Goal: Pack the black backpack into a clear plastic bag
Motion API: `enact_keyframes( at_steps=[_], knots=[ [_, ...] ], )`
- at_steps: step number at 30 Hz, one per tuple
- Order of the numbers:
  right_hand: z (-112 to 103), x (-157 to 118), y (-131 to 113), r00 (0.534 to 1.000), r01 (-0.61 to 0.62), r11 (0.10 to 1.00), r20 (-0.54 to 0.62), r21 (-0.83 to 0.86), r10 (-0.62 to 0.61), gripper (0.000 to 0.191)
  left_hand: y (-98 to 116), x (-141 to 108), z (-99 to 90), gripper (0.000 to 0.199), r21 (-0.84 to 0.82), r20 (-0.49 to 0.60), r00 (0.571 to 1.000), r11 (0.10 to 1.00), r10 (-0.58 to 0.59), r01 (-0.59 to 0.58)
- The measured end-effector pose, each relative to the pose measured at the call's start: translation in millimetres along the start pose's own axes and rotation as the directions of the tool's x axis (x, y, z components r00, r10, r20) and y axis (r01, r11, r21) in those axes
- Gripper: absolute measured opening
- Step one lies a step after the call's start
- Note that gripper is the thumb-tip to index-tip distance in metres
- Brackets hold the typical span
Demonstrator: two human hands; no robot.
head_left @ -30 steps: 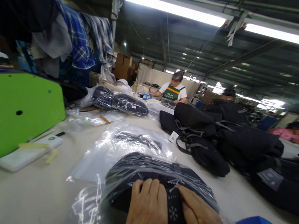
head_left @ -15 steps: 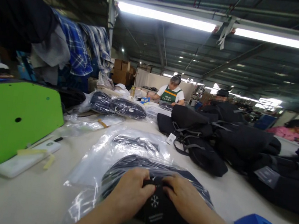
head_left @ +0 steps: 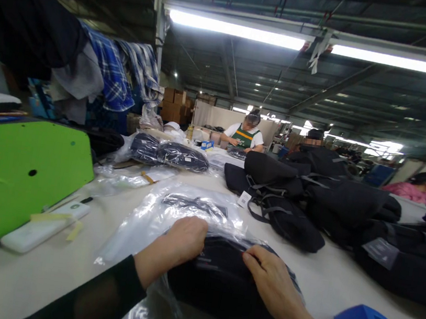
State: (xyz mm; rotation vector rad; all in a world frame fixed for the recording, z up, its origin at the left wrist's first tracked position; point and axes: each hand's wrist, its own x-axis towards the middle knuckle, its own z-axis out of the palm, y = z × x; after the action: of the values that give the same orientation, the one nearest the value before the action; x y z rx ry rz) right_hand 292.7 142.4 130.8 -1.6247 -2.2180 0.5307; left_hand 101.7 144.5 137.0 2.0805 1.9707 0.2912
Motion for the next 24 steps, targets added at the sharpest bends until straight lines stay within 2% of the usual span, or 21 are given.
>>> enact_keyframes(
  at_steps=[5, 11, 15, 19, 21, 24],
  knots=[
    [3.4, 3.0, 0.7, 1.0, 0.006, 1.0, 0.011, 0.03, -0.006, 0.025, 13.3, -8.0, -2.4, 0.032, 0.144, 0.025, 0.997, 0.987, 0.073, -0.076],
    [6.0, 0.4, 1.5, 1.0, 0.015, 0.999, 0.008, 0.051, -0.016, 0.025, 26.6, -10.1, 1.3, 0.022, 0.151, 0.082, 0.973, 0.962, 0.216, -0.226],
    [6.5, -2.1, 1.3, 1.0, 0.009, 0.998, 0.003, 0.065, -0.009, 0.025, 24.3, -0.2, 9.9, 0.02, 0.136, 0.12, 0.97, 0.964, 0.213, -0.229],
    [6.8, -4.1, -0.3, 1.0, 0.009, 0.997, -0.003, 0.077, -0.009, 0.027, 17.4, 11.2, 18.5, 0.025, 0.137, 0.069, 0.98, 0.971, 0.187, -0.195],
    [6.9, -4.9, -0.4, 1.0, 0.009, 0.997, -0.004, 0.081, -0.009, 0.026, 12.1, 15.3, 21.9, 0.026, 0.124, 0.047, 0.974, 0.966, 0.223, -0.227],
    [6.8, -5.7, 0.7, 1.0, 0.012, 0.996, -0.003, 0.085, -0.012, 0.027, 2.9, 18.5, 26.1, 0.03, 0.09, 0.039, 0.941, 0.937, 0.337, -0.339]
  ],
)
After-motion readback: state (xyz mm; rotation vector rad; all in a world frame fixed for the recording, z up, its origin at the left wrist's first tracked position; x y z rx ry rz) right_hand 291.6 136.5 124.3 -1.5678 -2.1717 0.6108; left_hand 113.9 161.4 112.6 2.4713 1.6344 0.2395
